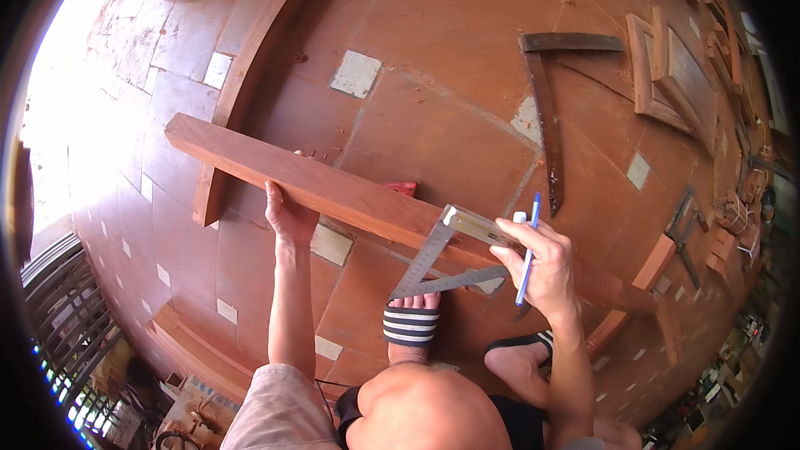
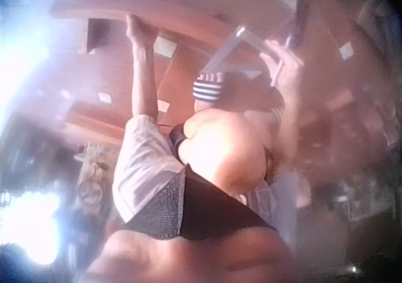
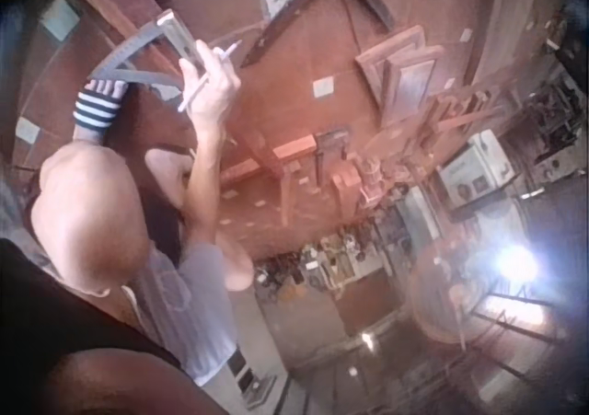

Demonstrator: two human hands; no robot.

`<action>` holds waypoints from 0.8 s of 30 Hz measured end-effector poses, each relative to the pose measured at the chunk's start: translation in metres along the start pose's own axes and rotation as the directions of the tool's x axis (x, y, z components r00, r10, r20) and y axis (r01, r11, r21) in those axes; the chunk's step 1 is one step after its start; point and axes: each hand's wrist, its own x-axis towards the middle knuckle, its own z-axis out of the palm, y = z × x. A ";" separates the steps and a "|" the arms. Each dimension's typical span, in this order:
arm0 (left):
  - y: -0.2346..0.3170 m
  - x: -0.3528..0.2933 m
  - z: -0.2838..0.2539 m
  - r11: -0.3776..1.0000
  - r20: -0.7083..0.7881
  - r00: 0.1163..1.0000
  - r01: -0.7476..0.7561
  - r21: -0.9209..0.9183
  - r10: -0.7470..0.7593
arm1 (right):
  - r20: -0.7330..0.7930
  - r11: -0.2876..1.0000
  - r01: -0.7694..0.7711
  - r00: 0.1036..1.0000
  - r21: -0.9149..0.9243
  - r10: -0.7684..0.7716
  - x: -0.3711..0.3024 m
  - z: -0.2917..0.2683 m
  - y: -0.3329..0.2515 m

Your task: The person sits on the floor and uses a set square and a pen to mark measurements on wooden planks. They repeatedly position the square, draw lines, and write notes on the wood before moving to another plank.

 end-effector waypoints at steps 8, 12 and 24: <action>0.012 -0.004 0.019 0.992 -0.164 0.978 0.127 -0.007 -0.127 | 0.016 1.000 0.027 0.999 0.001 -0.027 0.021 0.008 -0.024; 0.017 -0.004 0.033 0.979 -0.248 0.954 0.192 0.066 -0.170 | 0.008 0.997 0.064 0.998 0.032 -0.064 0.059 0.034 -0.048; 0.091 -0.019 0.074 0.281 -0.401 0.799 0.552 0.785 -0.447 | 0.161 0.994 -0.047 0.986 0.099 0.031 0.123 0.092 -0.082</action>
